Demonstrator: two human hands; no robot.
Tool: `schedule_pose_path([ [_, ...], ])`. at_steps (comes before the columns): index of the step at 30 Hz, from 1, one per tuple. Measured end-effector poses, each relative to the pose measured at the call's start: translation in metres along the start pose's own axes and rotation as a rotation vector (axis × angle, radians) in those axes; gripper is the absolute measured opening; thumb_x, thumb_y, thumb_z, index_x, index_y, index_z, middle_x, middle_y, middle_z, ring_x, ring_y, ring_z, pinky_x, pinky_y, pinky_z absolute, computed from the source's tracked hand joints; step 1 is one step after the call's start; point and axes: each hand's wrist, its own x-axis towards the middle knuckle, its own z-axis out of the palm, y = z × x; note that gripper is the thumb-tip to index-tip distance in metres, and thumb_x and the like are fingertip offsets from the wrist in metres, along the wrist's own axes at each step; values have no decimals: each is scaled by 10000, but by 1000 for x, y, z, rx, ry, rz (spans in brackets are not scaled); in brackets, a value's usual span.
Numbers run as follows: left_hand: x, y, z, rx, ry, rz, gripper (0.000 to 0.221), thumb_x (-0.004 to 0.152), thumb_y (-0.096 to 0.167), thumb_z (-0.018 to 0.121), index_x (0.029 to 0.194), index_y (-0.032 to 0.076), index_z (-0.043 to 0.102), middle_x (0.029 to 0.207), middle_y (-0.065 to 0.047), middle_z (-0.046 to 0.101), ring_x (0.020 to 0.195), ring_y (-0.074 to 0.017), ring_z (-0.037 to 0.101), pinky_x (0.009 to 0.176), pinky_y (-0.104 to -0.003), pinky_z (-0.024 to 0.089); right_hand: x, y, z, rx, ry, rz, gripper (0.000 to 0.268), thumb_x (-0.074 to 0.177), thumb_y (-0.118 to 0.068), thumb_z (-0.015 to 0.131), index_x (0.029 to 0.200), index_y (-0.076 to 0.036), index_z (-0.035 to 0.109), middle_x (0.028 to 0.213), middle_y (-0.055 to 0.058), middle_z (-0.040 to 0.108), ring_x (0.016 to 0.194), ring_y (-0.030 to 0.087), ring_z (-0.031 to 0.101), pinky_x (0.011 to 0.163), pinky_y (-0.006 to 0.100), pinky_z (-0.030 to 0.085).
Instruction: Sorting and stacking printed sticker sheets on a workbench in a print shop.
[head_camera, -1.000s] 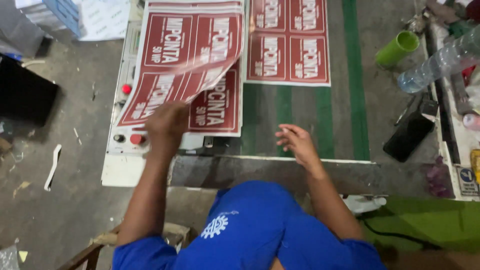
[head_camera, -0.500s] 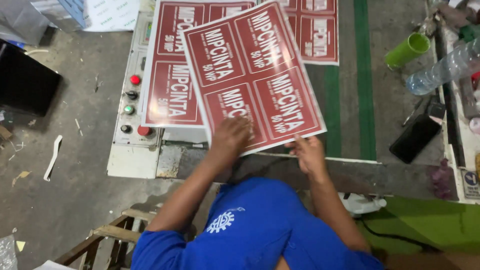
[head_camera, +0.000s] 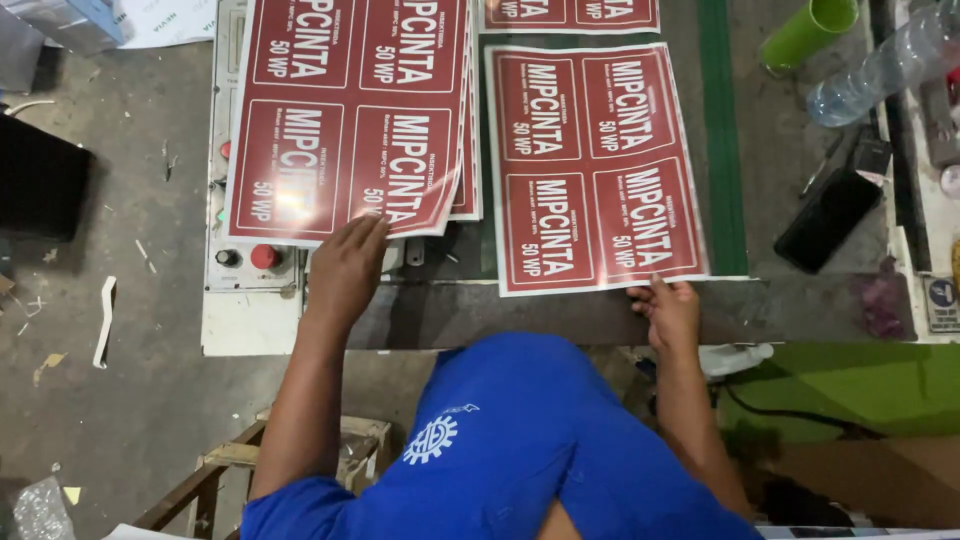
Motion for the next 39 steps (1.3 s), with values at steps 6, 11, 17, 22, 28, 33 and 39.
schedule_pose_path([
  [6,9,5,-12,-52,61,-5,130,933,134,706,1031,63,754,1073,-108,767,999,-307,718,851,-427,571,29,2,39,-31,-40,58,208,1066,-202,637,1102,-9,568,958,125,715,800,225,763,563,300,560],
  [11,19,6,-31,-89,-92,14,222,895,226,740,1054,76,773,1044,-113,766,936,-339,714,807,-437,560,56,-25,74,-11,-102,29,214,1046,-218,620,1133,-28,576,967,107,718,805,223,757,551,301,557],
  [17,17,-1,-31,-78,-102,-251,145,964,139,710,1078,95,787,1004,-126,774,920,-339,726,785,-458,569,92,-35,80,32,-165,93,256,1055,-243,606,1182,-23,571,1018,124,728,845,231,756,583,320,571],
  [22,15,-11,-28,38,548,-173,211,1053,23,732,1264,15,725,1158,-184,751,1052,-321,761,869,-391,642,55,-25,75,-90,-228,195,332,1026,-232,596,1285,-24,609,1059,144,758,806,193,740,586,298,565],
  [28,36,68,-5,-92,365,183,232,988,-18,661,1203,28,733,1207,-180,722,1081,-346,722,908,-446,601,-5,-21,126,-190,-540,36,375,1050,-263,621,1345,-32,646,1063,105,766,806,130,702,577,249,508],
  [33,35,112,23,-159,174,201,306,971,48,643,1269,47,711,1311,-175,671,1212,-351,656,1041,-509,506,-47,-62,186,-246,-772,-49,389,1019,-245,645,1355,-54,605,1119,48,740,884,113,717,645,250,552],
  [39,42,131,15,-144,54,217,372,955,158,668,1316,68,672,1352,-169,644,1292,-349,599,1125,-548,400,-52,-57,188,-142,-726,-54,334,1064,-219,632,1322,-7,656,1079,44,738,834,95,671,599,259,527],
])
